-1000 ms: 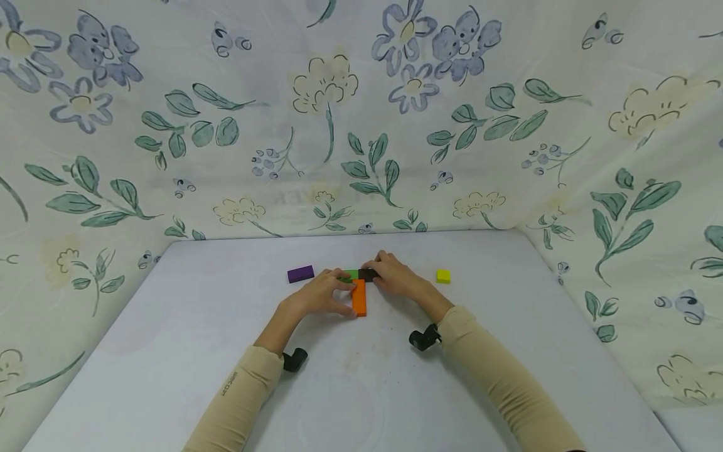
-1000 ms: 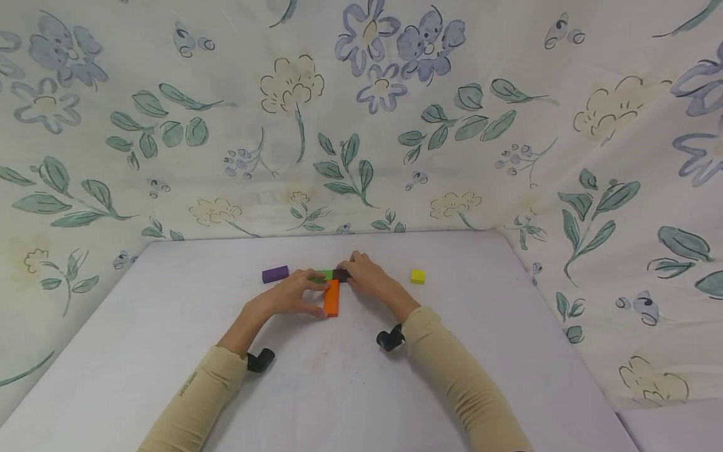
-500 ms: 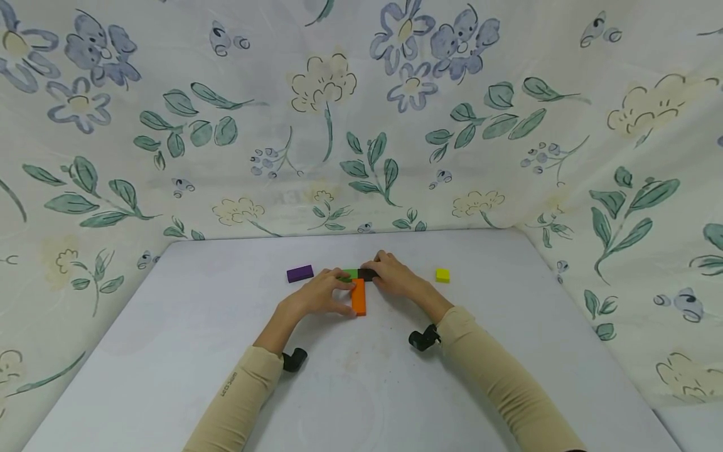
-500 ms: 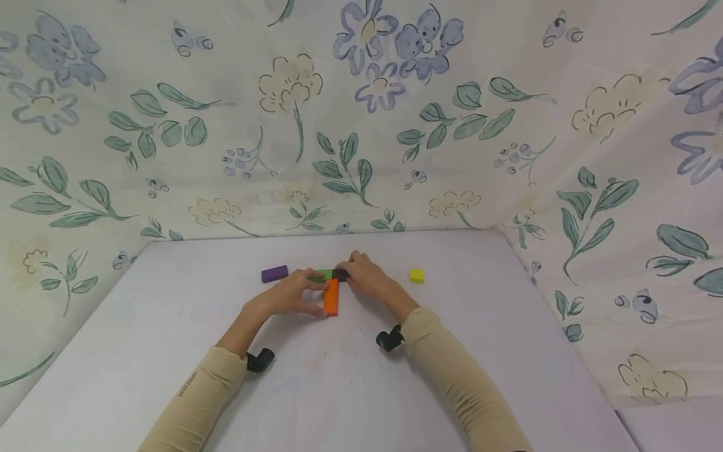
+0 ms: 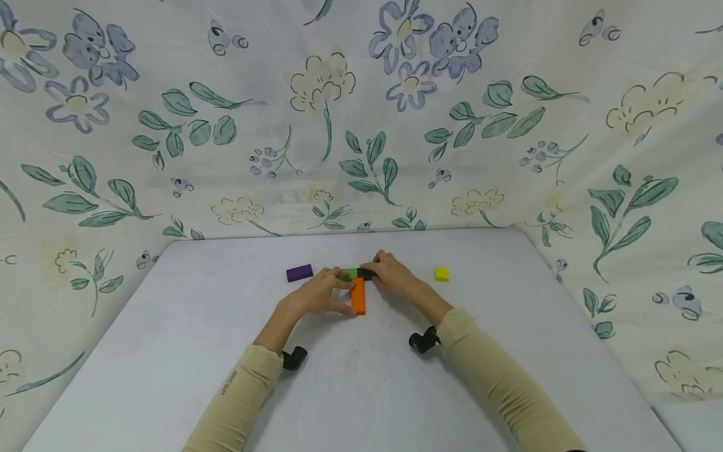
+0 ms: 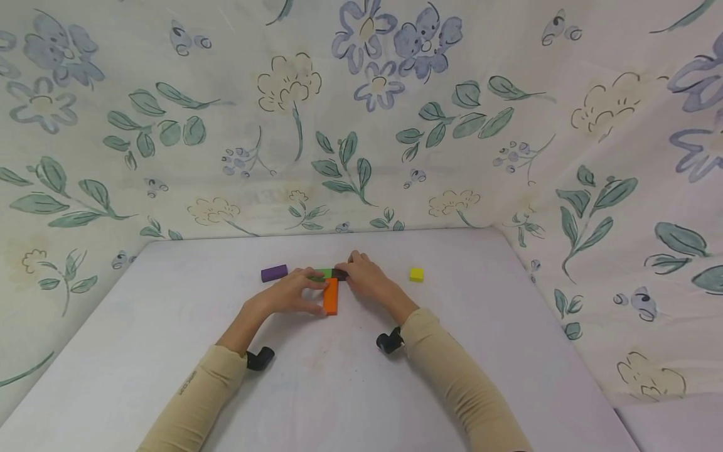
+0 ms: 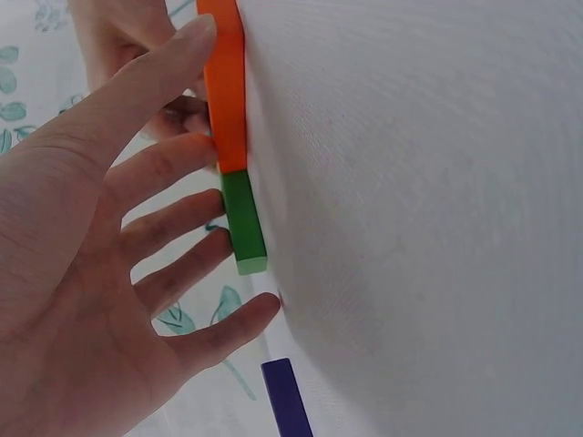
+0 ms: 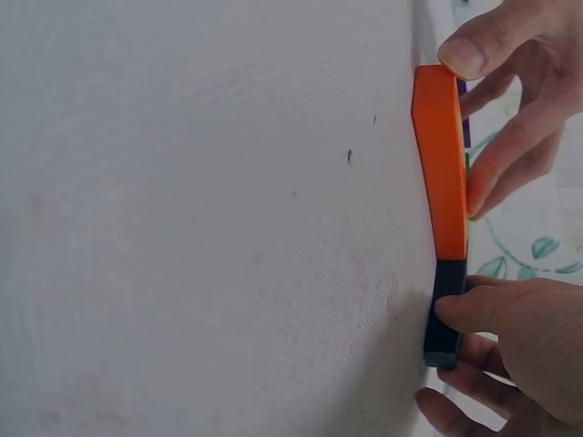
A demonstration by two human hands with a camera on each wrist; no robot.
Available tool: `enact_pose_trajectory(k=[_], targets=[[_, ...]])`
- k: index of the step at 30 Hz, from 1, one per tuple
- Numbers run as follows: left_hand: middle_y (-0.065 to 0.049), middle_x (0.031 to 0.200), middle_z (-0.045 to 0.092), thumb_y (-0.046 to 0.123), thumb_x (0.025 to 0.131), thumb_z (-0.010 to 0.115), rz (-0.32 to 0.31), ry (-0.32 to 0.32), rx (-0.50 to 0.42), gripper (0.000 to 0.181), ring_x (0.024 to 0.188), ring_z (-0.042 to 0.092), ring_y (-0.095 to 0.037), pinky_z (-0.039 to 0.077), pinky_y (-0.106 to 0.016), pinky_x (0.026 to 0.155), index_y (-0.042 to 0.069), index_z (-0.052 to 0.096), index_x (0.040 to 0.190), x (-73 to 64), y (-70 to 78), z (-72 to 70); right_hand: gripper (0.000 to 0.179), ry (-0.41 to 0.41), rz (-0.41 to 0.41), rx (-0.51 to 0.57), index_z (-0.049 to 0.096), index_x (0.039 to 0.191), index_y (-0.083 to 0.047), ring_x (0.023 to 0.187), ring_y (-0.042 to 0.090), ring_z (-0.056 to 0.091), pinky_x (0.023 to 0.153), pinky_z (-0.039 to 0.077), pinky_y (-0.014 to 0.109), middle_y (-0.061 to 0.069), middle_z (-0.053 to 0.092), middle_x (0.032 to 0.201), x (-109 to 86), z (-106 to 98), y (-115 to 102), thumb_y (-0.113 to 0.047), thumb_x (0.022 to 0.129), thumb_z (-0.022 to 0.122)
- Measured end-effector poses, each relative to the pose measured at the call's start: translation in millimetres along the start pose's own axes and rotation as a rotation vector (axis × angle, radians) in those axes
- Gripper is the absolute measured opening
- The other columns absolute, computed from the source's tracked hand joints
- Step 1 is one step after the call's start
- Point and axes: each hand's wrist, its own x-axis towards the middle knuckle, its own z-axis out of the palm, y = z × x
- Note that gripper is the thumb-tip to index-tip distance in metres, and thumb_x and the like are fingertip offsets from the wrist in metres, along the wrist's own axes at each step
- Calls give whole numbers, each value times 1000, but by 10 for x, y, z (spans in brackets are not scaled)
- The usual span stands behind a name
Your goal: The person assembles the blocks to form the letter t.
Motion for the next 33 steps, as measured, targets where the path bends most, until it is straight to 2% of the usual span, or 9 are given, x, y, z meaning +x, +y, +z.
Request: enact_pose_trajectory(k=[13, 21, 27, 33], targets=[[-12, 142, 52, 45, 76, 82, -5, 2, 4, 66, 131, 45, -32, 40, -50, 111, 11, 65, 130, 18, -20, 7, 41, 9, 3, 8, 57, 138, -18, 109, 29, 50, 96, 49, 42, 14, 54, 125, -44, -34, -29, -18, 97, 61], [-12, 143, 53, 45, 76, 82, -6, 0, -7, 67, 131, 45, -33, 40, -50, 111, 10, 65, 130, 14, -19, 17, 45, 25, -17, 59, 57, 138, -15, 118, 32, 49, 97, 45, 49, 13, 53, 132, -137, -33, -71, -24, 95, 65], [-12, 142, 53, 45, 75, 83, -7, 4, -8, 67, 130, 46, -32, 41, -50, 110, 11, 65, 129, 12, -17, 17, 44, 67, -47, 28, 58, 137, -13, 121, 31, 51, 98, 46, 53, 10, 55, 133, -204, -30, -116, -26, 96, 65], [-13, 142, 53, 44, 75, 83, 5, 11, -7, 65, 130, 46, -33, 41, -51, 110, 10, 66, 129, 14, -26, 22, 48, 64, -53, 32, 57, 139, -12, 122, 30, 51, 99, 46, 52, 10, 55, 133, -268, -18, -139, -33, 96, 63]])
